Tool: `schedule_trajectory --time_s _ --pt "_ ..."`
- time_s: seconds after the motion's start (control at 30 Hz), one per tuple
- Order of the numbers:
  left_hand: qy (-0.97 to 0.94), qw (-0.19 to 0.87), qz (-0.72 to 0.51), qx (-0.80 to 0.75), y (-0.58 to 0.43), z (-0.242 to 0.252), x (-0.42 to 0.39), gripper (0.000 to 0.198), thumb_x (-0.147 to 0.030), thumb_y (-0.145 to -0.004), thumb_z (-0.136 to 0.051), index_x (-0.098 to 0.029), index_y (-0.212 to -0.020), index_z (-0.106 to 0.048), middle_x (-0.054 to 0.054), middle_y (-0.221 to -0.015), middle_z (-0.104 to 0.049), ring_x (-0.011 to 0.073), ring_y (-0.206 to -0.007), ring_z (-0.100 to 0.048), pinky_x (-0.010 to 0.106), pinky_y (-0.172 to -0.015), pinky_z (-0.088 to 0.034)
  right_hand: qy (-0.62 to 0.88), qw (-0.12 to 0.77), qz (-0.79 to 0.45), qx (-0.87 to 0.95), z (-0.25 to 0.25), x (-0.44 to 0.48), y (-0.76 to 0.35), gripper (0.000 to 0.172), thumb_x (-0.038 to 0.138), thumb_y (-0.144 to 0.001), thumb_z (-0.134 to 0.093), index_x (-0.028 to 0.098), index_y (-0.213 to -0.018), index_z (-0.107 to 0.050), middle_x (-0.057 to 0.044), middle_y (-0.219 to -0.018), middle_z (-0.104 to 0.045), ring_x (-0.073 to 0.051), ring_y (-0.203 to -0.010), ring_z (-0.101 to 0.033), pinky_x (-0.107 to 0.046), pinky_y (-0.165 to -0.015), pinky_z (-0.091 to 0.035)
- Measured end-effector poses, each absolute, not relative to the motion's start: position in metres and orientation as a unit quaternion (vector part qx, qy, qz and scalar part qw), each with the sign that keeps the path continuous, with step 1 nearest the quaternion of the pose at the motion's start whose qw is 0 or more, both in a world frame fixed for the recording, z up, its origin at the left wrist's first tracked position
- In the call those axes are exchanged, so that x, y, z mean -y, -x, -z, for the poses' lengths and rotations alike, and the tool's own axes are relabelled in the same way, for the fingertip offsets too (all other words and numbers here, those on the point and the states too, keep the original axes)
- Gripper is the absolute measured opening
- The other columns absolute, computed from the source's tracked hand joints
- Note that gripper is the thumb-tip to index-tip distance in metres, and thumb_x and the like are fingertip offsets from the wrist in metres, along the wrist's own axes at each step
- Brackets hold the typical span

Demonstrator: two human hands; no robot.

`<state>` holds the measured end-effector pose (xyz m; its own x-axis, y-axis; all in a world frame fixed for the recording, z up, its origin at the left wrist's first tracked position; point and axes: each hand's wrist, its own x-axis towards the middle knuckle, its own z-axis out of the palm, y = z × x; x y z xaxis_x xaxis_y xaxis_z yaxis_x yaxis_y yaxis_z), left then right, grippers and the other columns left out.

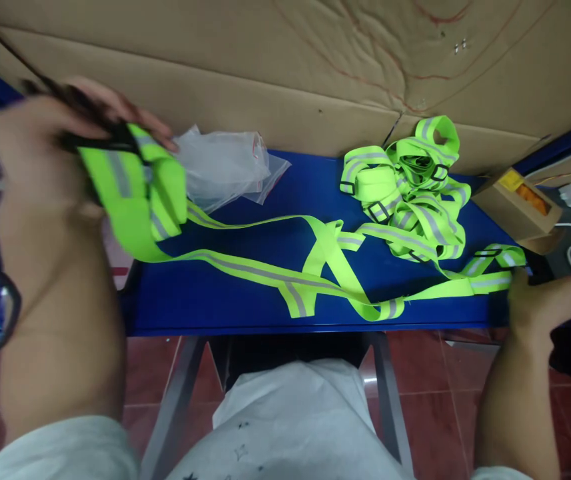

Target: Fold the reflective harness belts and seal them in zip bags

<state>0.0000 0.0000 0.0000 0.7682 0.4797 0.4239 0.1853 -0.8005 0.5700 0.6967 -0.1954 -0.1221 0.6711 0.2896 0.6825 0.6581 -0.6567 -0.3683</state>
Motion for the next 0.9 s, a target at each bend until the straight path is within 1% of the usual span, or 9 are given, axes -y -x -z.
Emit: schedule_trajectory --time_s 0.07,0.13,0.23,0.33,0.4,0.47,0.6,0.77,0.9 --pt "-0.828 0.330 -0.375 -0.253 -0.021 0.009 0.003 0.036 -0.018 -0.104 -0.030 0.001 -0.125 -0.052 0.004 -0.124 -0.069 0.0180 -0.106 -0.060 0.046 -0.097 -0.052 0.783 0.289 0.366 0.411 0.114 0.193 -0.659 0.076 0.040 -0.066 -0.089 0.010 -0.132 -0.065 -0.039 -0.130 -0.060 -0.054 -0.125 -0.058 -0.067 -0.094 -0.039" --pt "-0.815 0.351 -0.340 -0.312 -0.056 0.019 0.015 0.022 -0.016 -0.097 -0.042 -0.004 -0.103 -0.060 0.004 -0.108 -0.073 0.0161 -0.104 -0.064 0.040 -0.098 -0.054 0.671 0.290 0.357 0.582 0.101 0.189 -0.602 0.051 0.029 -0.084 -0.073 0.018 -0.133 -0.063 -0.027 -0.119 -0.070 -0.042 -0.117 -0.067 -0.056 -0.095 -0.047" --pt "-0.925 0.271 -0.194 -0.180 -0.117 0.036 0.048 0.025 -0.024 -0.097 -0.048 -0.014 -0.114 -0.064 0.008 -0.121 -0.074 0.0212 -0.112 -0.069 0.041 -0.101 -0.055 0.559 0.175 0.187 0.789 0.082 0.173 -0.511 0.045 0.025 -0.094 -0.068 0.025 -0.138 -0.059 -0.015 -0.130 -0.072 -0.029 -0.125 -0.067 -0.043 -0.104 -0.049" --pt "-0.983 0.127 -0.088 -0.096 -0.163 0.054 0.076 0.028 -0.032 -0.095 -0.060 -0.014 -0.116 -0.066 0.016 -0.141 -0.067 0.0313 -0.128 -0.065 0.048 -0.104 -0.052 0.532 0.122 0.191 0.816 0.072 0.150 -0.457 0.043 0.027 -0.100 -0.063 0.026 -0.143 -0.059 -0.011 -0.146 -0.067 -0.030 -0.135 -0.062 -0.050 -0.118 -0.037" --pt "-0.989 0.077 -0.084 -0.094 -0.175 0.066 0.082 0.031 -0.035 -0.095 -0.064 -0.013 -0.117 -0.067 0.018 -0.154 -0.058 0.0346 -0.144 -0.054 0.050 -0.113 -0.046 0.537 0.108 0.212 0.809 0.071 0.138 -0.448 0.035 0.023 -0.102 -0.059 0.026 -0.137 -0.064 -0.007 -0.142 -0.070 -0.030 -0.132 -0.062 -0.052 -0.120 -0.030" --pt "-0.988 0.056 -0.084 -0.115 -0.174 0.074 0.079 0.034 -0.037 -0.096 -0.064 -0.014 -0.121 -0.067 0.016 -0.159 -0.055 0.0346 -0.151 -0.047 0.050 -0.116 -0.043 0.548 0.115 0.221 0.798 0.069 0.132 -0.453 0.027 0.020 -0.103 -0.056 0.026 -0.127 -0.069 -0.004 -0.129 -0.077 -0.028 -0.125 -0.065 -0.052 -0.118 -0.029" --pt "-0.984 0.025 -0.054 -0.168 -0.156 0.081 0.070 0.034 -0.038 -0.095 -0.063 -0.014 -0.118 -0.065 0.014 -0.143 -0.067 0.0334 -0.137 -0.058 0.045 -0.098 -0.049 0.594 0.142 0.199 0.766 0.060 0.135 -0.471 0.020 0.024 -0.104 -0.053 0.023 -0.106 -0.073 -0.006 -0.102 -0.080 -0.031 -0.112 -0.068 -0.051 -0.105 -0.035" --pt "-0.979 -0.004 -0.041 -0.201 -0.147 0.078 0.072 0.032 -0.041 -0.093 -0.064 -0.015 -0.111 -0.063 0.015 -0.130 -0.070 0.0328 -0.124 -0.060 0.044 -0.085 -0.049 0.616 0.155 0.213 0.742 0.048 0.137 -0.479 0.026 0.029 -0.101 -0.050 0.019 -0.086 -0.069 -0.008 -0.080 -0.073 -0.025 -0.085 -0.067 -0.044 -0.087 -0.036" --pt "-0.977 -0.011 -0.033 -0.211 -0.148 0.077 0.077 0.030 -0.040 -0.094 -0.061 -0.014 -0.109 -0.063 0.014 -0.122 -0.071 0.0342 -0.122 -0.061 0.045 -0.085 -0.050 0.638 0.073 0.247 0.725 0.044 0.131 -0.476 0.027 0.028 -0.097 -0.051 0.018 -0.078 -0.068 -0.004 -0.059 -0.058 -0.019 -0.063 -0.055 -0.040 -0.078 -0.037"
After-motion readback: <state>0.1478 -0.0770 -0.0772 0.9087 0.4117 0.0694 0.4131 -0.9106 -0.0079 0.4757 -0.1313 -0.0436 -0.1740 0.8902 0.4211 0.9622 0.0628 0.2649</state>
